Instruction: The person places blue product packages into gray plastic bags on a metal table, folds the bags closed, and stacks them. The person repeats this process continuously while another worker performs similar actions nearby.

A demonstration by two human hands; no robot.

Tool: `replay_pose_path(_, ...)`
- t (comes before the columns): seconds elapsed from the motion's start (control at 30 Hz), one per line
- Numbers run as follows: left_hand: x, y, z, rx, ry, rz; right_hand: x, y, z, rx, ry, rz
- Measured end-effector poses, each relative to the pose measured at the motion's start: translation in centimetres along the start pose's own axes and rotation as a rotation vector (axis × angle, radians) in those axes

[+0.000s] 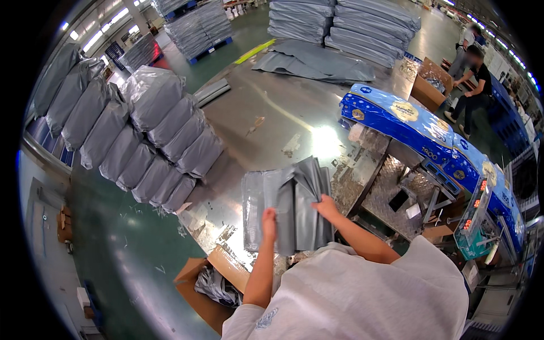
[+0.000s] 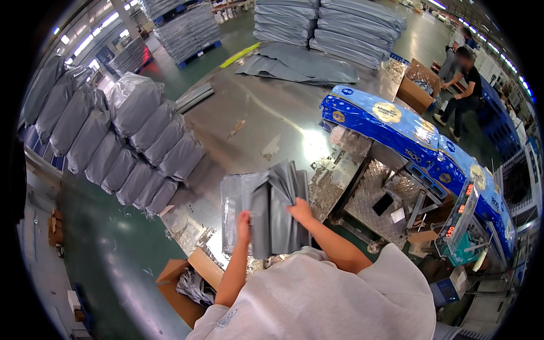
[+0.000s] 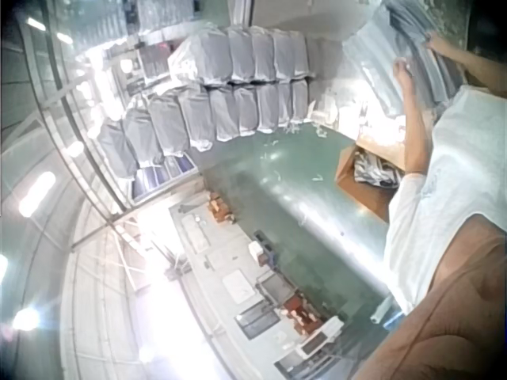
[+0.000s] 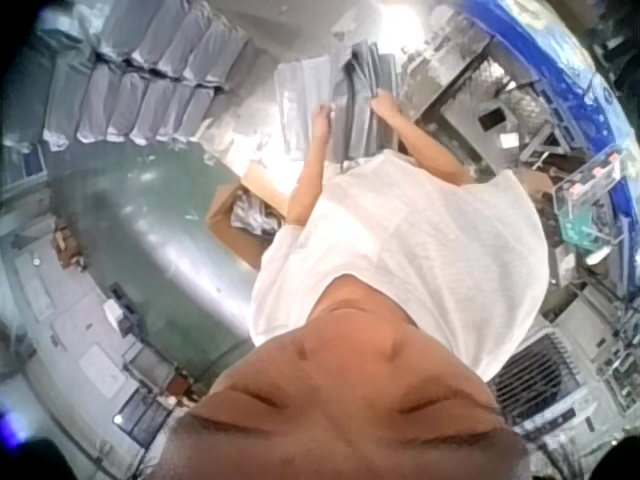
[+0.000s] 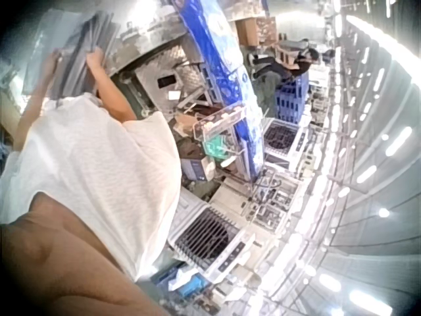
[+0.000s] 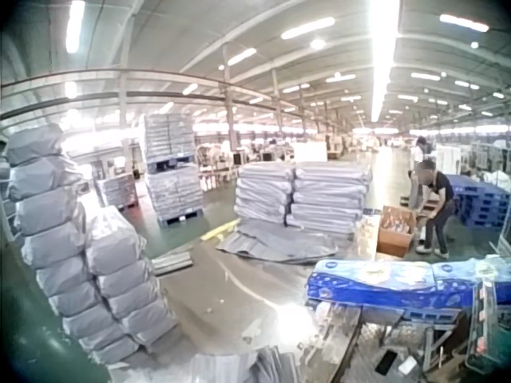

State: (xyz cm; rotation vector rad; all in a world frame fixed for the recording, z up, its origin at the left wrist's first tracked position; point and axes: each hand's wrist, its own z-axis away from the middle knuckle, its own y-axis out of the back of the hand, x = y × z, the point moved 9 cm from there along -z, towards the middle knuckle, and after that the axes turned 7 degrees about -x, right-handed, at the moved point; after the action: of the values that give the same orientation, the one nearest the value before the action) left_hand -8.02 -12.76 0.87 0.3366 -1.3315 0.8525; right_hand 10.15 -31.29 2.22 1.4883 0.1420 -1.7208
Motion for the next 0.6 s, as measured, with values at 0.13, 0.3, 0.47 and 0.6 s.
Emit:
replay_pose_path(0.13, 3.7, 10.4, -1.2, 0.256, -0.098, -0.361, 4.1, 6.2, -0.7, -0.021, 0.085, -0.132)
replay_pose_path(0.3, 4.3, 16.2, -1.6, 0.394, -0.106, -0.884, 6.3, 12.3, 0.4, 0.028, 0.113, -0.073)
replay_pose_path(0.47, 4.0, 12.5, -2.4, 0.456, -0.131, -1.146, 11.1, 16.7, 0.7, 0.32, 0.223, 0.031)
replay_pose_path(0.6, 0.2, 14.2, -2.4, 0.437, 0.323, -1.127, 13.0, 14.9, 1.1, 0.186, -0.337, -0.285)
